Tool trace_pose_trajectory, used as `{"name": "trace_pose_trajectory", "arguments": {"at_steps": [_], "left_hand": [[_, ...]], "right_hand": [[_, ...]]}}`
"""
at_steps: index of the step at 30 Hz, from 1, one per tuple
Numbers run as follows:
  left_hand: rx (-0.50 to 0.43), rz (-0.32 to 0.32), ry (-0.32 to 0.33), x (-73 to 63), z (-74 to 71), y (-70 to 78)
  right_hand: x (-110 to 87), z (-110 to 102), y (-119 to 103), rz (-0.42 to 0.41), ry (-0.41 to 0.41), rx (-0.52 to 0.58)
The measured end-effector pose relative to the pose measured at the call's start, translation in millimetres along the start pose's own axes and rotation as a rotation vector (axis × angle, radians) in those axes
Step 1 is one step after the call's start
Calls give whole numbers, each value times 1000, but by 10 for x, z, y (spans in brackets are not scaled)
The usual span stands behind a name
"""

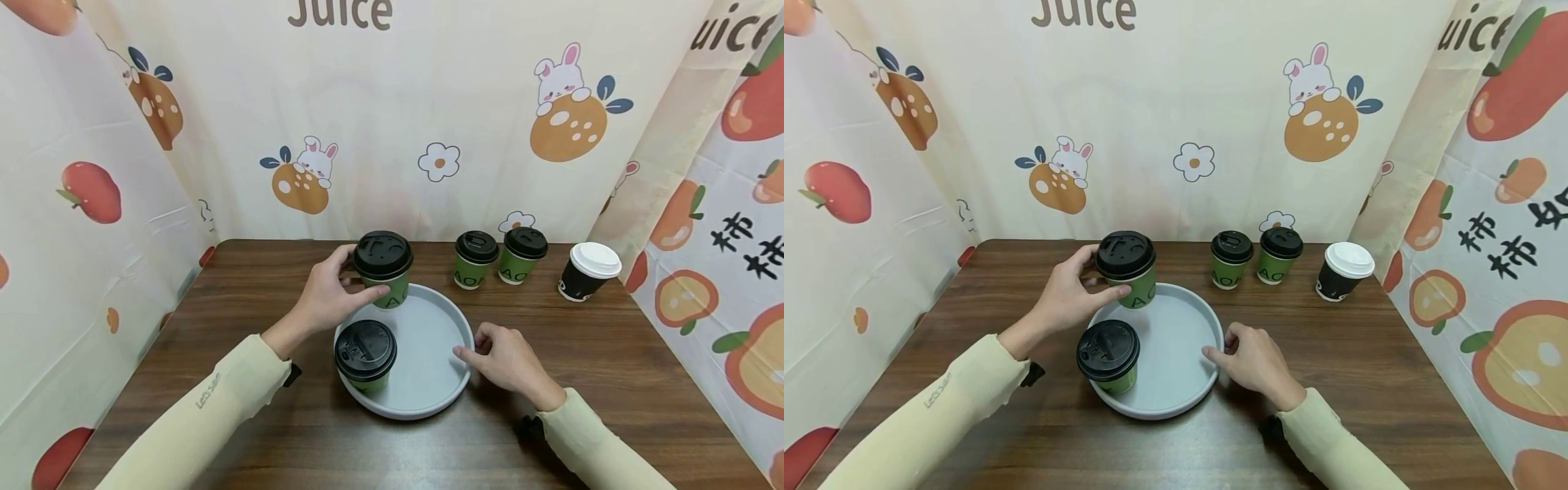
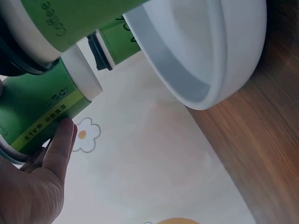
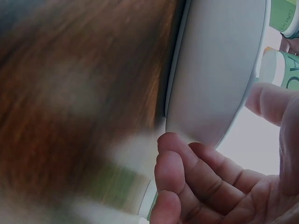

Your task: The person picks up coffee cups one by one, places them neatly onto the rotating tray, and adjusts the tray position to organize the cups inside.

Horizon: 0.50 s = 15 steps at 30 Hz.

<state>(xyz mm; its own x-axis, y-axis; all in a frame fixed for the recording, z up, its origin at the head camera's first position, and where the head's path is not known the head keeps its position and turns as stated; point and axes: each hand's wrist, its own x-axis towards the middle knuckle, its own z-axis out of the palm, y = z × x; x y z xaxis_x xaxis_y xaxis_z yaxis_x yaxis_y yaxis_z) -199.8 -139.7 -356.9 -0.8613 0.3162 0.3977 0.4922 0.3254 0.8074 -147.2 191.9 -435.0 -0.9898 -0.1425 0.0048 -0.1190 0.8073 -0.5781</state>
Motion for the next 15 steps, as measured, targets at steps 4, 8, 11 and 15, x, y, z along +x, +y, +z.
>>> {"name": "trace_pose_trajectory", "arguments": {"at_steps": [4,8,11,15], "left_hand": [[-15,24,-9,-23,19,57],[-25,59,-18,-45,45,107],[-33,79,-23,-59,65,143],[-40,91,-27,-83,88,194]], "right_hand": [[3,-13,4,3,8,-5],[1,-28,3,8,7,-1],[4,-37,3,9,7,2],[26,-42,8,8,7,5]]}}
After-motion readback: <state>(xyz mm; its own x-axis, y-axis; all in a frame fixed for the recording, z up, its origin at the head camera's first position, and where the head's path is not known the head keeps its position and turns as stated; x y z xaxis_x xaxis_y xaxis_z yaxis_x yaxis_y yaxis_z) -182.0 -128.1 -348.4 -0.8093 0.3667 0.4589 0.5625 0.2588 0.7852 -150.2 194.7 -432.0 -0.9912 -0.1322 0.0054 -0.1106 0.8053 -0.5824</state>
